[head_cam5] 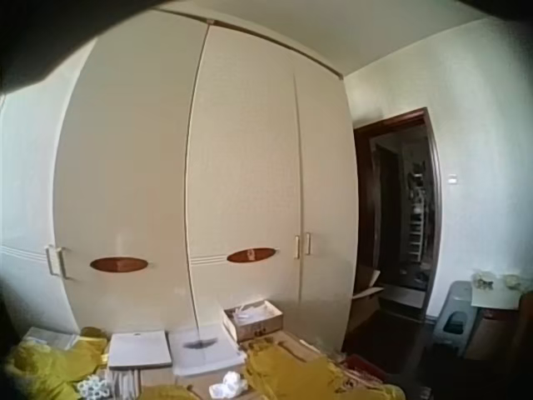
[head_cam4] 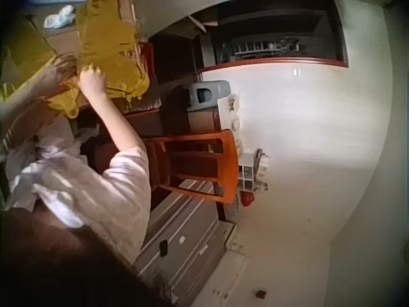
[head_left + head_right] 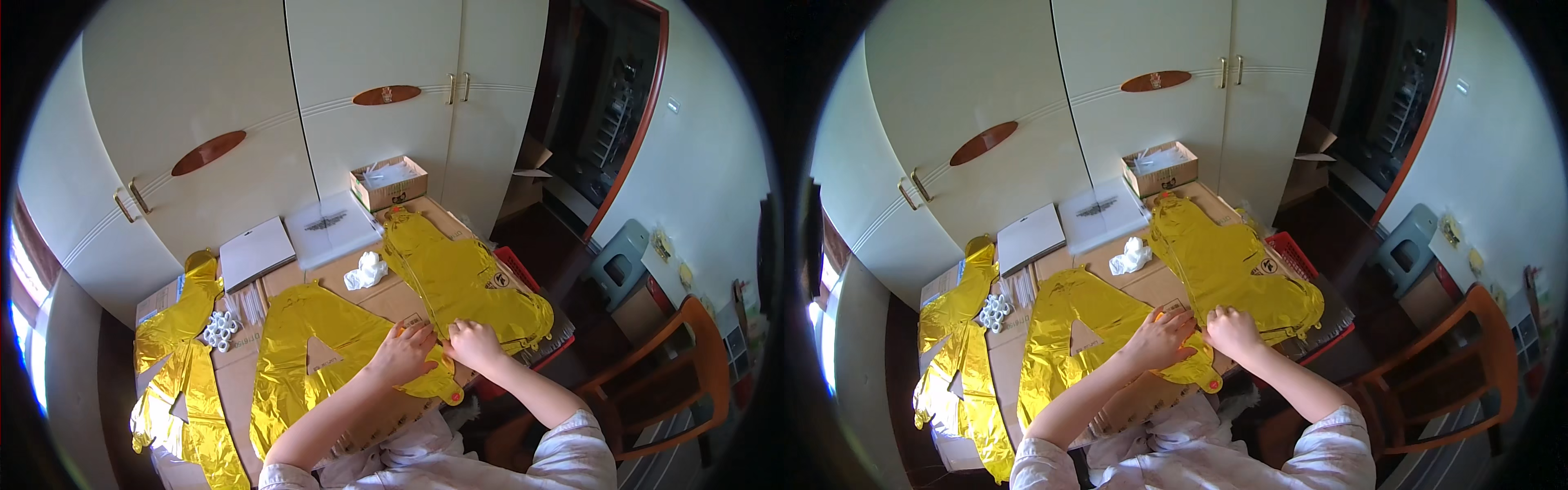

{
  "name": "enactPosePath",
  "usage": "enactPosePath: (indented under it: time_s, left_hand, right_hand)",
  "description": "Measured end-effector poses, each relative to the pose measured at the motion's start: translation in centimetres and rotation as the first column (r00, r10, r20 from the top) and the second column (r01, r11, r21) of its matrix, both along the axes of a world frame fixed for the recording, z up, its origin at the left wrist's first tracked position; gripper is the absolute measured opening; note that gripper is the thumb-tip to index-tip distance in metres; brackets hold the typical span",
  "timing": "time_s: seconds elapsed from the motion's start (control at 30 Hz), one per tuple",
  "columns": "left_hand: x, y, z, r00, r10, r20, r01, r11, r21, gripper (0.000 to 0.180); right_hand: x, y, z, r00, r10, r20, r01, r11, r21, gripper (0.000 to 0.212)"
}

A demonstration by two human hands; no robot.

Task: Manually packaging gold foil items into clear plastic sleeves on a table.

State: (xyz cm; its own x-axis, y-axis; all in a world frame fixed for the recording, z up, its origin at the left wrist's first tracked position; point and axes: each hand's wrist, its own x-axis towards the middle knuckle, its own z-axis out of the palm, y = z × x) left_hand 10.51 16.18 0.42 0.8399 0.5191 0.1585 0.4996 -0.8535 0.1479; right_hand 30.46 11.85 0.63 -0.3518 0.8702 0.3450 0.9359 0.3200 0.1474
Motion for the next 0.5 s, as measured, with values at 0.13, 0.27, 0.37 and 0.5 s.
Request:
enactPosePath:
  time_s: [0.13,0.27,0.37,0.5]
  left_hand:
    - [0.8,0.0,-0.9,0.999,0.002,0.053,-0.001,1.000,-0.016,0.059]
    - [0.7,-0.3,-1.0,0.998,0.008,0.056,-0.006,1.000,-0.028,0.060]
    - [0.7,-0.5,-1.0,0.998,0.010,0.059,-0.009,1.000,-0.025,0.060]
    - [1.0,-0.7,-0.9,0.998,0.022,0.054,-0.021,0.999,-0.028,0.061]
  right_hand:
    - [0.5,0.2,-1.6,0.996,0.004,0.085,-0.011,0.996,0.091,0.011]
    - [0.9,0.5,-0.5,0.996,-0.066,0.065,0.073,0.991,-0.114,0.012]
    - [2.0,1.3,0.8,0.973,-0.133,-0.190,0.089,0.970,-0.224,0.010]
    - [3.6,1.8,1.5,0.914,-0.146,-0.378,0.050,0.966,-0.253,0.011]
